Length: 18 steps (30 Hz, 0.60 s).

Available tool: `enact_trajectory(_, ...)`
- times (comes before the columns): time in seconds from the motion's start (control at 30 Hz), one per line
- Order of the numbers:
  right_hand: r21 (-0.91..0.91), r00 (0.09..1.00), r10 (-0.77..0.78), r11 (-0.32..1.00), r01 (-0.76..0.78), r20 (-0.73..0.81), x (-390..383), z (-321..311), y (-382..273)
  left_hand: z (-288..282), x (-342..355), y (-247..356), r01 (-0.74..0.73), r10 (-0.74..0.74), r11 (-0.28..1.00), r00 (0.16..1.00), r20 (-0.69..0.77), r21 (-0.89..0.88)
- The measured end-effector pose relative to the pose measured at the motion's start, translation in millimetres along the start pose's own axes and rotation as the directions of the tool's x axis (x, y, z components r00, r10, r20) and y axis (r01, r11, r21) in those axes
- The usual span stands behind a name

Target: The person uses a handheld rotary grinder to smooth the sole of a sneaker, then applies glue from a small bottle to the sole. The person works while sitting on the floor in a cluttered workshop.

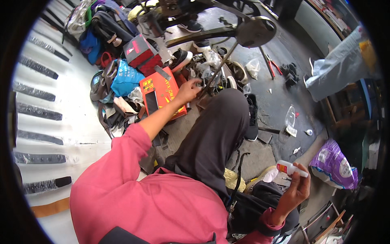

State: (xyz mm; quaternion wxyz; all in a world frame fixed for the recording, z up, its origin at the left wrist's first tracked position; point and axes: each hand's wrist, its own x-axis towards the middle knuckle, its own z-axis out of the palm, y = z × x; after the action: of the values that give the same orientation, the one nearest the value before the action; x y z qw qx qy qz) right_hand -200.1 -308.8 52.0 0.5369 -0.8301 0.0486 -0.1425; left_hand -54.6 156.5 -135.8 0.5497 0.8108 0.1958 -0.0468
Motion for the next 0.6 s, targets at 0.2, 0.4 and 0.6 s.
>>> enact_trajectory(0.2, 0.143, 0.988, 0.152, 0.978, -0.152, 0.008, 26.2, -20.5, -5.2, 24.0, 14.6, 42.4, -0.579, 0.543, 0.812, 0.795, -0.271, -0.071)
enact_trajectory(0.4, 0.355, 0.991, 0.129, 0.929, -0.105, -0.045, 58.4, -22.8, 2.2, 88.2, -97.7, 211.1, -0.500, 0.661, 0.739, 0.666, 0.346, -0.451)
enact_trajectory(0.6, 0.420, 0.981, 0.196, 0.890, -0.178, 0.002, 43.0, -13.5, 15.3, 195.4, -170.1, 231.9, -0.371, 0.388, 0.897, 0.402, 0.830, -0.240)
